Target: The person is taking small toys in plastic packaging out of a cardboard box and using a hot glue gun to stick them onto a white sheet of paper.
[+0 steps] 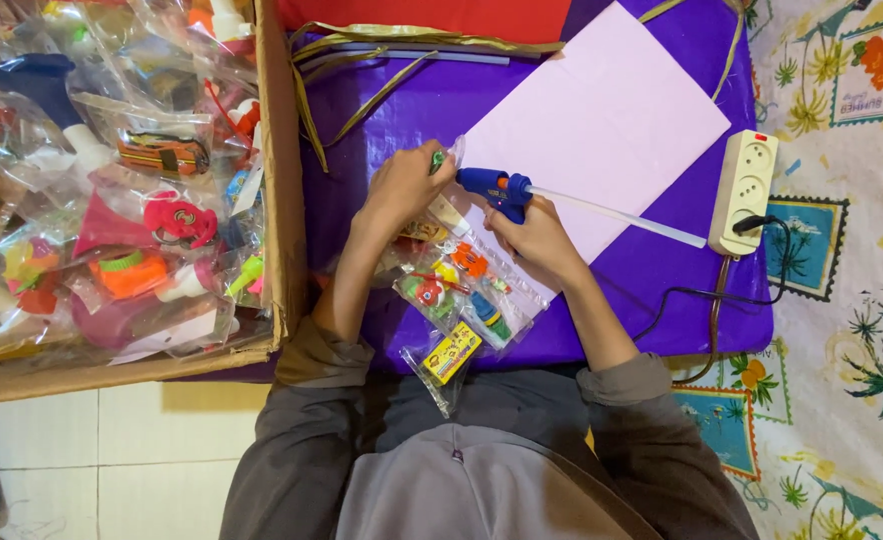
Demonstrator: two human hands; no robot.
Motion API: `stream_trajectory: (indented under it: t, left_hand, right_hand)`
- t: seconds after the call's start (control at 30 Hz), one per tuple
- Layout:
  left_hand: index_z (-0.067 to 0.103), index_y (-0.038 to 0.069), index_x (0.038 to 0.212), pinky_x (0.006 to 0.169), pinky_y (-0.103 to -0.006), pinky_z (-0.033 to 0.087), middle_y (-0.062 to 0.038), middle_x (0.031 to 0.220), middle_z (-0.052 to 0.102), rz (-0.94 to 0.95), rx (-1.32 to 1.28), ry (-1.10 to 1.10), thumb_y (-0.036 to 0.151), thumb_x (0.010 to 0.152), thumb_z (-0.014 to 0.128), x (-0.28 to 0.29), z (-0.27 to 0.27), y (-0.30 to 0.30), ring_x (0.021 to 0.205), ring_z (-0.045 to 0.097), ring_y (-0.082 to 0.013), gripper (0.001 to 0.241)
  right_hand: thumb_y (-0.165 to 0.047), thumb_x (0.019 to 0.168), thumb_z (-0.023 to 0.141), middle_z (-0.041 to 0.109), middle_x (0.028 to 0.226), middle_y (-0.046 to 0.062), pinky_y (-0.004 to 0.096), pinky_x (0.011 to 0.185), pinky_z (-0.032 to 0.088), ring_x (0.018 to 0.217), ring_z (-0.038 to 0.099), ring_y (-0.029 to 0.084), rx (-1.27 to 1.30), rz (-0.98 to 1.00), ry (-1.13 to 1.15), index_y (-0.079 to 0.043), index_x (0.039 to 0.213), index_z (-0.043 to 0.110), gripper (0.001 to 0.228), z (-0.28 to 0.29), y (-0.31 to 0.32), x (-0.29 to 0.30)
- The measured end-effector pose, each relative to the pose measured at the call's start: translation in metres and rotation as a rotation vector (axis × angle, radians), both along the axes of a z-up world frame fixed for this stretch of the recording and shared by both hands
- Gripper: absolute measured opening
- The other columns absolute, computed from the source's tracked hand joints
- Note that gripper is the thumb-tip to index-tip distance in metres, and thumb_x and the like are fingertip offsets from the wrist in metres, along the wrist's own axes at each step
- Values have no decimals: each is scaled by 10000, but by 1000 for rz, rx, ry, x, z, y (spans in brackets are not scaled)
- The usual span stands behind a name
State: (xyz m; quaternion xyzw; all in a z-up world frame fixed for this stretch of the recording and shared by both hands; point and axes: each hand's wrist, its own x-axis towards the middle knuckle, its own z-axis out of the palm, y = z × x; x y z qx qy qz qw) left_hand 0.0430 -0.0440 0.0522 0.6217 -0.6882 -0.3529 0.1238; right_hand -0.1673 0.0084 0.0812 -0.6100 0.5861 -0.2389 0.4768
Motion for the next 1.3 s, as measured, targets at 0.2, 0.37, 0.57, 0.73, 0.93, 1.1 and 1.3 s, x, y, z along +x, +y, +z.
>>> stream_trajectory:
  t: [0.2,0.37,0.57,0.73,0.93,1.1,1.3]
  left_hand:
    - [675,109,1188,821,-623,537,-275,944,723,15,-38,11,547,1016,415,-1,-6,1,950,710,-521,537]
    - [680,95,1160,802,-616,541,-261,912,720,9,-62,14,532,1023,416,0,-7,2,917,717,-508,528]
    - [691,76,1142,805,-602,538,-247,897,719,22,-61,46,484,1036,424,-2,2,6,912,725,-477,499]
    - [676,60,1165,806,-635,529,-266,910,717,2,-53,19,522,1021,414,-1,1,4,921,714,-512,550]
    - [683,73,1138,808,-627,534,-267,913,719,8,-58,22,491,1017,433,-2,3,5,932,713,-517,502]
    - [673,94,1158,820,-627,535,-258,938,723,7,-45,9,497,1006,427,-2,-2,3,946,712,-513,496]
    - [679,97,1135,821,-612,538,-250,926,726,15,-49,13,491,1007,429,-4,0,4,940,717,-499,484]
  right_hand:
    - [-326,866,703,537,410,42,314,550,506,456,625,194,39,36,111,-102,641,643,323,-31,-3,-13]
    - [-379,854,658,556,433,48,331,612,518,528,652,220,103,36,184,-124,595,649,363,-27,0,-11]
    - [-383,849,669,579,463,74,355,627,516,584,671,242,93,33,187,-101,565,643,401,-20,2,-8]
    - [-359,837,661,544,421,37,312,584,503,512,629,197,91,-6,167,-135,514,632,394,-28,2,-10]
    - [-312,835,663,504,393,37,287,545,468,468,574,173,99,-48,130,-128,446,603,435,-23,3,-7]
    - [-333,826,665,510,402,42,299,543,461,479,563,174,119,-55,133,-130,443,607,437,-26,2,-10]
    - [-285,809,672,546,440,76,309,552,470,496,608,191,117,-53,108,-92,529,644,341,-32,1,-13]
